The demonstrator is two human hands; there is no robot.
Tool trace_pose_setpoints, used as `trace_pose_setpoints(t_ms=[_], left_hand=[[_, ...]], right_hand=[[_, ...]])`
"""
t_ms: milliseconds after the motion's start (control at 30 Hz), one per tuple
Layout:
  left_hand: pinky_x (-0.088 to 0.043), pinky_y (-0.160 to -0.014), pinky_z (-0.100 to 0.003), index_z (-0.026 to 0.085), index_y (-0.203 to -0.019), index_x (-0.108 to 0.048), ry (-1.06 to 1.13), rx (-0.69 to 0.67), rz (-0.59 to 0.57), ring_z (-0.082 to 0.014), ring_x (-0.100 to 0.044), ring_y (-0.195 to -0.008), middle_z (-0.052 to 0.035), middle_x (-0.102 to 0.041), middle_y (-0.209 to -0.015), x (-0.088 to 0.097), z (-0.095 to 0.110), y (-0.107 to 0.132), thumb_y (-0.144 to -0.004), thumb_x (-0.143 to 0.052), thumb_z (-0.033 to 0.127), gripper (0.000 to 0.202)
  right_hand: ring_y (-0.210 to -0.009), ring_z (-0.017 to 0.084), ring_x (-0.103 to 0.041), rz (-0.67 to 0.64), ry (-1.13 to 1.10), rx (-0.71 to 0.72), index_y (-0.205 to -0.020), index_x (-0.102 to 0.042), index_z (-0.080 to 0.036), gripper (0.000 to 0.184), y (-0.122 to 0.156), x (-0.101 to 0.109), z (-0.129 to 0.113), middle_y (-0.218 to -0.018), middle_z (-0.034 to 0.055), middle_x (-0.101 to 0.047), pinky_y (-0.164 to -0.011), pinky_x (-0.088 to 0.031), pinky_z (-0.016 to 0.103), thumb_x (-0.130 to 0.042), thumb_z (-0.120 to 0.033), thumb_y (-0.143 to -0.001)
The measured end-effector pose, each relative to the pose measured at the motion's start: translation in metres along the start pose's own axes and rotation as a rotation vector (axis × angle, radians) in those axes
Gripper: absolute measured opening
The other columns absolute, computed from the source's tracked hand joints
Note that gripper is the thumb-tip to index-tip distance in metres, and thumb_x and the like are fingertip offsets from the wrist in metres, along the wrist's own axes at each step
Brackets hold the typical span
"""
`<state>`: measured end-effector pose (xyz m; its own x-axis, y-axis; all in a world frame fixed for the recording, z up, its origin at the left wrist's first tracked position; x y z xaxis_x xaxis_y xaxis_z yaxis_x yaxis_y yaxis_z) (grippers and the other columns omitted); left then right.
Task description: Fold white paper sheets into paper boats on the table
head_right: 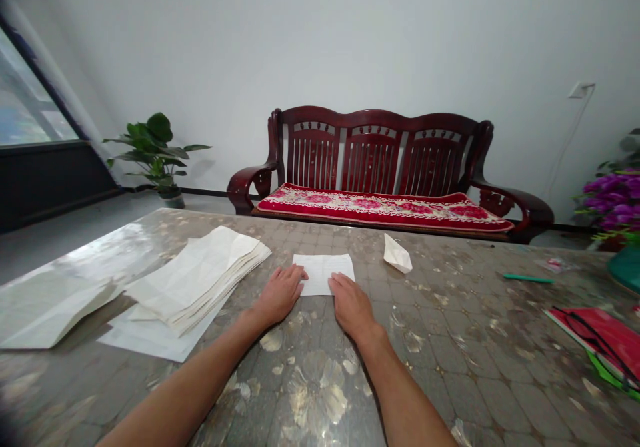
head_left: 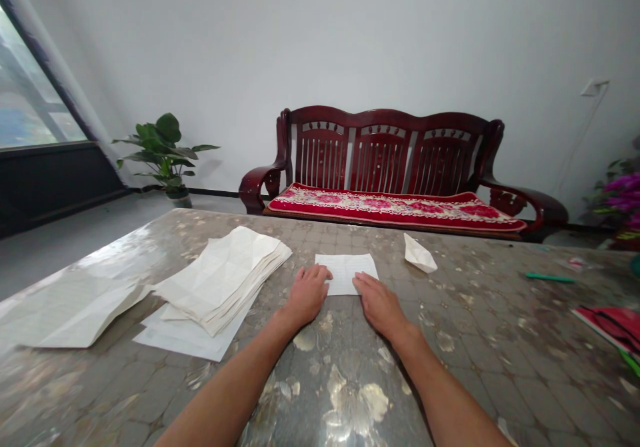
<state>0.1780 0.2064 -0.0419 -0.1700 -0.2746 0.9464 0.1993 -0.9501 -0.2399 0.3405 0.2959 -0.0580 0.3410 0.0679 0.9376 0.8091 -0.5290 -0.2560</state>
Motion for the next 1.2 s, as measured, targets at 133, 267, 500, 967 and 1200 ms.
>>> trace_pose_setpoints(t_ms=[133,267,500,967,1200], left_hand=[[-0.038,-0.103,-0.048,0.019,-0.103,-0.059,-0.104,0.064,0.018,-0.0260,-0.058,-0.107,-0.0082,-0.063,-0.110,0.003,0.010,-0.006,-0.093,-0.056,0.035,0.019],[-0.034,-0.105,-0.054,0.014,-0.105,-0.062,-0.209,0.115,-0.010,-0.0316,-0.057,-0.111,-0.0148,-0.062,-0.114,0.003,0.019,-0.017,-0.091,-0.059,0.042,0.031],[-0.024,-0.116,-0.054,0.022,-0.138,-0.049,-0.088,0.039,-0.045,-0.0304,-0.036,-0.141,-0.0149,-0.045,-0.149,-0.018,0.013,-0.023,-0.091,-0.054,0.053,0.057],[-0.018,-0.116,-0.061,0.031,-0.147,-0.043,-0.101,0.062,-0.085,-0.0371,-0.028,-0.146,-0.0137,-0.036,-0.157,-0.024,0.009,-0.023,-0.086,-0.048,0.072,0.073],[-0.019,-0.115,-0.061,0.035,-0.145,-0.045,-0.090,0.061,-0.070,-0.0367,-0.030,-0.145,-0.0104,-0.039,-0.156,-0.024,0.009,-0.023,-0.087,-0.052,0.064,0.065]], right_hand=[[-0.142,0.026,-0.036,-0.045,0.068,-0.099,-0.142,-0.048,-0.005,0.050,-0.004,0.001,-0.009,-0.151,0.0158,-0.044,-0.119,-0.028,0.039,-0.036,-0.026,-0.098],[-0.147,0.027,-0.027,-0.104,0.092,-0.205,-0.148,-0.039,-0.005,0.056,-0.005,0.003,-0.012,-0.157,0.0145,-0.033,-0.121,-0.022,0.042,-0.034,-0.029,-0.098],[-0.148,0.025,-0.023,-0.118,0.097,-0.237,-0.150,-0.035,-0.007,0.058,-0.005,0.002,-0.012,-0.160,0.0126,-0.029,-0.121,-0.017,0.043,-0.031,-0.030,-0.097],[-0.150,0.024,-0.015,-0.238,0.066,-0.248,-0.154,-0.029,-0.011,0.059,-0.010,0.004,-0.002,-0.162,0.0119,-0.020,-0.121,-0.012,0.044,-0.029,-0.032,-0.098],[-0.147,0.028,-0.025,-0.248,0.018,-0.329,-0.146,-0.042,-0.010,0.052,-0.040,0.003,-0.007,-0.157,0.0171,-0.032,-0.118,-0.020,0.051,-0.026,-0.029,-0.101]])
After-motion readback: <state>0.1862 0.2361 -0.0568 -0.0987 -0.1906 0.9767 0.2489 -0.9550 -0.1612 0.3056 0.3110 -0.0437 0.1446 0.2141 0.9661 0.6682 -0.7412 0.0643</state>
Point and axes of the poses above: each hand's wrist, its own y-axis away from the middle knuckle, its own x-axis out of the back of the hand, z = x × y, the point moved 4 cm from there along -y, towards the middle knuckle
